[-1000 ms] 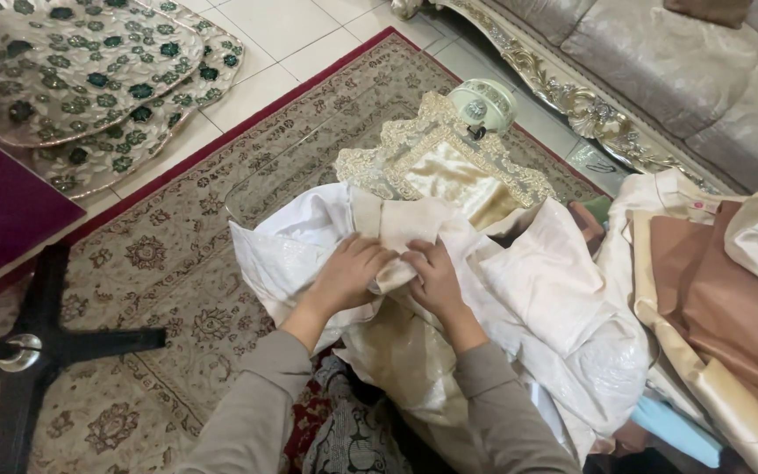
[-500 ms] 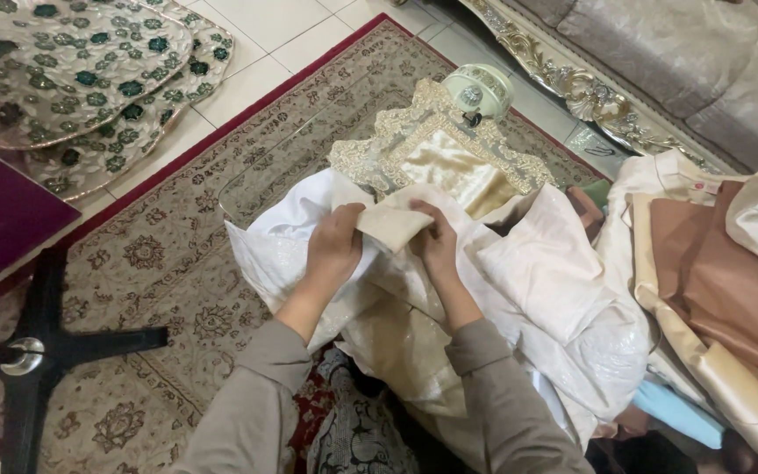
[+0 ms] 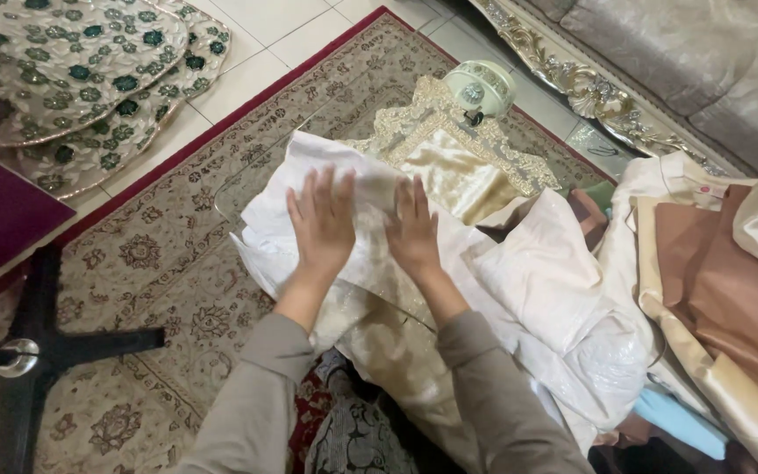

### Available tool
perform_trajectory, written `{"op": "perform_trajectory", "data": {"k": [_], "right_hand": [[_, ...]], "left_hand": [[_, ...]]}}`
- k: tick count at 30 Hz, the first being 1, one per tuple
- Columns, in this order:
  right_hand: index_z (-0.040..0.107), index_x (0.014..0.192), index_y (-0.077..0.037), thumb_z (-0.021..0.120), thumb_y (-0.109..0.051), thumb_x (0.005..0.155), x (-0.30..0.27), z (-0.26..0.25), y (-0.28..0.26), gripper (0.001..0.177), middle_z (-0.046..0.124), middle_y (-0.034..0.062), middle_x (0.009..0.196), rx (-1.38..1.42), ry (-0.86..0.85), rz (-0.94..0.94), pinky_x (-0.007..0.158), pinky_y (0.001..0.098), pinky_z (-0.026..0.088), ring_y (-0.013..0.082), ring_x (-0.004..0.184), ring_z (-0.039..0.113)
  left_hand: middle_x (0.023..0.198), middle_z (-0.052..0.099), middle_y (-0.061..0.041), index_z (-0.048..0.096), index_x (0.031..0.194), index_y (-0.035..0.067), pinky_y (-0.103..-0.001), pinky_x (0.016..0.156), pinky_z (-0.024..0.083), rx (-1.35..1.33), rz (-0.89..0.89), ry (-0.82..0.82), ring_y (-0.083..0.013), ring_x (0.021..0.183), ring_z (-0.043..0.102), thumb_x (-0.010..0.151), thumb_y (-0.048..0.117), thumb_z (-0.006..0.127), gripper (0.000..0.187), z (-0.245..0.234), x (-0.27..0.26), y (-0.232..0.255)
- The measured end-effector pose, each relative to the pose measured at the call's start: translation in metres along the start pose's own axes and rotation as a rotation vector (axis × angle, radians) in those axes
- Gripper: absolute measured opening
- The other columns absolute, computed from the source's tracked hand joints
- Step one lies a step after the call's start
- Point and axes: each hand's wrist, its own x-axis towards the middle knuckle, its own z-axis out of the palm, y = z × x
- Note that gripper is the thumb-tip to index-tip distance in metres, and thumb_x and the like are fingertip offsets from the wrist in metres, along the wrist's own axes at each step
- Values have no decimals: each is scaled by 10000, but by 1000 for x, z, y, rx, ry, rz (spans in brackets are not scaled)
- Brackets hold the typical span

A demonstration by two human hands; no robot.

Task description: Folding a white lace dress while sitting on a rug in a showroom.

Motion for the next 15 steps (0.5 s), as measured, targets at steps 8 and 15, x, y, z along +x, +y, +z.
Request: {"op": "perform_trajectory", "data": {"k": [8,15], "right_hand": [[360,1576,-287,525,-498,988,-121,4,57,646,223,122,1672,-299,-298,281,1126,734,193,423,1505,222],[476,1531,-223,502,-438,1012,-131,14,132,562,259,177,1681,-332,-114,116,1202,557,266,425,1517,284]], "left_hand": [[1591,327,-160,428,1513,256,-863,999,158,-66,-9,-577,-497,1448,272,983,560,461,612,51,-133,17],[1686,251,-109,304,1603,333,-857,1051,131,-115,-53,-663,-454,1534,151,1031,604,323,633,83,-117,38]]}}
